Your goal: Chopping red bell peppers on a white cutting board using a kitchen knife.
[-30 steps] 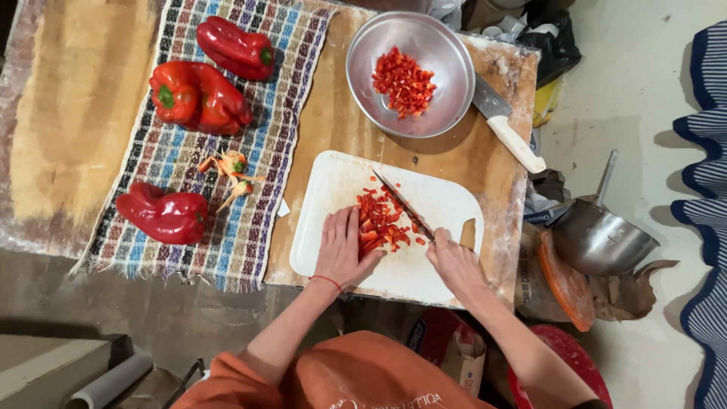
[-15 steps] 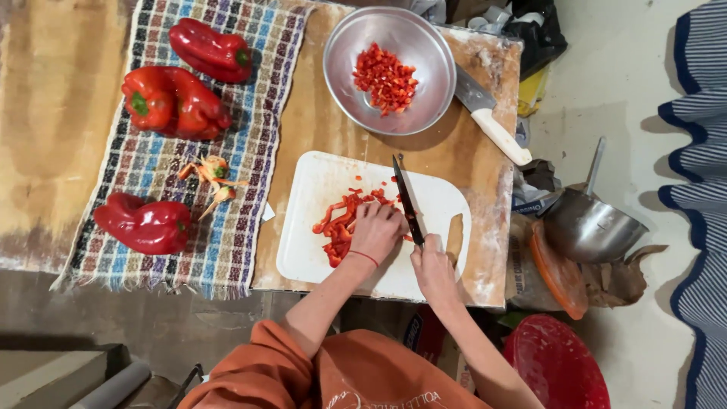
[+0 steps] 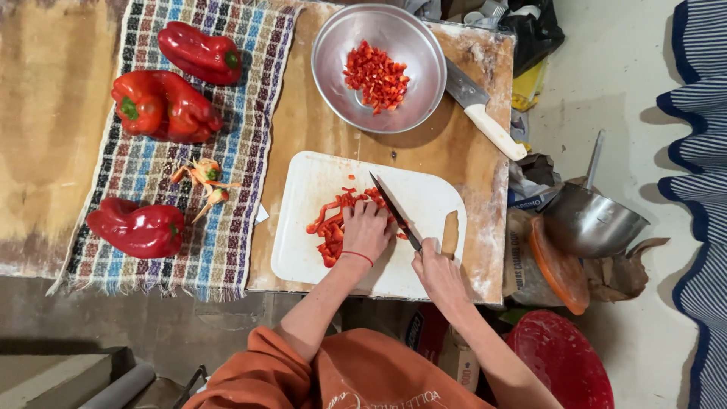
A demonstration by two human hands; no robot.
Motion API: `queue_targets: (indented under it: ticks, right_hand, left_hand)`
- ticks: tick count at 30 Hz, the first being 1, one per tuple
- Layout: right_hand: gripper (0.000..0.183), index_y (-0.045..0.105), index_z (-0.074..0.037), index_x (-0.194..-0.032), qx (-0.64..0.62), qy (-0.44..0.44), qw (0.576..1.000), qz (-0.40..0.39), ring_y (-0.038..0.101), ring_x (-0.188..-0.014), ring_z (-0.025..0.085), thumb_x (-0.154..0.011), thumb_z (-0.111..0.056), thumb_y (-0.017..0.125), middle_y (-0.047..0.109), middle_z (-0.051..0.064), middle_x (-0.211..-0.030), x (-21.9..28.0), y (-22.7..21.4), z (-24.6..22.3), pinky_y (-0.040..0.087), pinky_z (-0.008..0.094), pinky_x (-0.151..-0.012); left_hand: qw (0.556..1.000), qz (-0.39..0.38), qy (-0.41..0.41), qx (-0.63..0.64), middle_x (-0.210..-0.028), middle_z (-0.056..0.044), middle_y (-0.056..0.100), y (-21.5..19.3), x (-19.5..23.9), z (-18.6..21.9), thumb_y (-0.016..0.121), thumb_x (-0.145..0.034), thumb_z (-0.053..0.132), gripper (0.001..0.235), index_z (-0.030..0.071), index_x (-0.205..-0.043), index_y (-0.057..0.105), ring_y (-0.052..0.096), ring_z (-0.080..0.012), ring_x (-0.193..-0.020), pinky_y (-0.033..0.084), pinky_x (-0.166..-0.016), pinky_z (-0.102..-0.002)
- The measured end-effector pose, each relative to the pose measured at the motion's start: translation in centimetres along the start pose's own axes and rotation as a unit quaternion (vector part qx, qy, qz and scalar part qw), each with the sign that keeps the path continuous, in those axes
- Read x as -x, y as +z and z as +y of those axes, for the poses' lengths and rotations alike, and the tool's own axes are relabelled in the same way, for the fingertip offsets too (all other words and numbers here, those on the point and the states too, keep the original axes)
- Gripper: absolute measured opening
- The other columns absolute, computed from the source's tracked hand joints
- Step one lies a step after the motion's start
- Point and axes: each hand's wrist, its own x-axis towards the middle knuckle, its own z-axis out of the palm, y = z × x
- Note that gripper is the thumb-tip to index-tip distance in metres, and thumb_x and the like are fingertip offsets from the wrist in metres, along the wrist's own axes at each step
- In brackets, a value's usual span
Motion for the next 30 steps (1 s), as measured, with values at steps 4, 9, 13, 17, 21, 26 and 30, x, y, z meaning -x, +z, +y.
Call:
queue_targets:
  ticks: [4,9,13,17,21,26,30]
  right_hand:
    - [0.026,0.043,-0.002,-0.103,-0.007,-0.009,1.0,-0.001,0.068,-0.064,0.048,-0.101,-0.026,0.052,0.067,0.027,-0.066,0.2,-0.1,-0.1,0.055,0.058,-0.061]
    - [0.028,0.041,-0.002,-0.104,0.012,-0.011,1.0,0.005,0.067,-0.068,0.052,-0.101,-0.027,0.052,0.066,0.031,-0.069,0.2,0.8,0.3,0.052,0.062,-0.065]
    - [0.027,0.042,-0.001,-0.105,0.006,0.004,1.0,-0.003,0.067,-0.074,0.053,-0.1,-0.025,0.052,0.067,0.033,-0.074,0.0,0.7,-0.6,0.052,0.063,-0.067]
    - [0.025,0.045,-0.002,-0.107,0.019,0.015,1.0,0.004,0.068,-0.079,0.054,-0.098,-0.024,0.054,0.068,0.032,-0.079,-0.7,1.8,-0.4,0.052,0.064,-0.07]
    - [0.026,0.046,-0.001,-0.105,-0.006,0.007,1.0,0.021,0.067,-0.08,0.054,-0.098,-0.025,0.055,0.068,0.033,-0.079,-0.9,2.3,0.2,0.052,0.064,-0.072]
    - [0.027,0.045,-0.002,-0.109,-0.019,0.009,0.999,0.027,0.066,-0.077,0.054,-0.099,-0.026,0.054,0.067,0.033,-0.078,-0.6,1.3,-0.3,0.05,0.065,-0.07]
    - [0.027,0.045,-0.004,-0.11,-0.036,0.018,0.999,0.002,0.067,-0.075,0.051,-0.1,-0.028,0.053,0.068,0.029,-0.075,0.7,-0.1,-1.8,0.051,0.062,-0.068]
  left_hand:
    - [1.0,0.014,0.007,0.013,-0.098,-0.01,0.067,0.4,0.2,-0.1,0.076,-0.081,0.028,0.023,0.007,-0.092,0.075,0.056,-0.0303,-0.101,0.041,-0.087,-0.049]
    - [1.0,0.01,0.014,0.024,-0.099,-0.009,0.068,1.5,0.2,-0.2,0.076,-0.081,0.021,0.013,0.009,-0.085,0.073,0.057,-0.0303,-0.104,0.042,-0.087,-0.049]
    - [1.0,0.007,0.015,0.01,-0.099,-0.008,0.067,1.8,0.0,-0.1,0.077,-0.077,0.019,0.013,0.01,-0.086,0.074,0.057,-0.0303,-0.105,0.042,-0.086,-0.049]
    - [1.0,0.003,0.017,0.011,-0.1,-0.006,0.067,1.9,-0.2,-0.1,0.076,-0.075,0.017,0.013,0.011,-0.087,0.074,0.057,-0.0293,-0.106,0.042,-0.087,-0.05]
    - [0.999,-0.017,0.039,0.015,-0.1,-0.006,0.067,1.6,0.2,0.1,0.075,-0.076,0.016,0.011,0.012,-0.087,0.075,0.056,-0.0288,-0.109,0.041,-0.089,-0.05]
    - [0.995,-0.024,0.085,0.046,-0.099,-0.004,0.07,-0.9,0.3,-1.3,0.076,-0.079,0.019,0.015,0.013,-0.093,0.077,0.058,-0.0277,-0.105,0.044,-0.088,-0.048]
    - [0.987,0.058,0.06,0.138,-0.1,-0.004,0.071,-3.9,2.0,-4.9,0.074,-0.093,0.027,0.016,0.013,-0.099,0.077,0.06,-0.0277,-0.103,0.051,-0.094,-0.046]
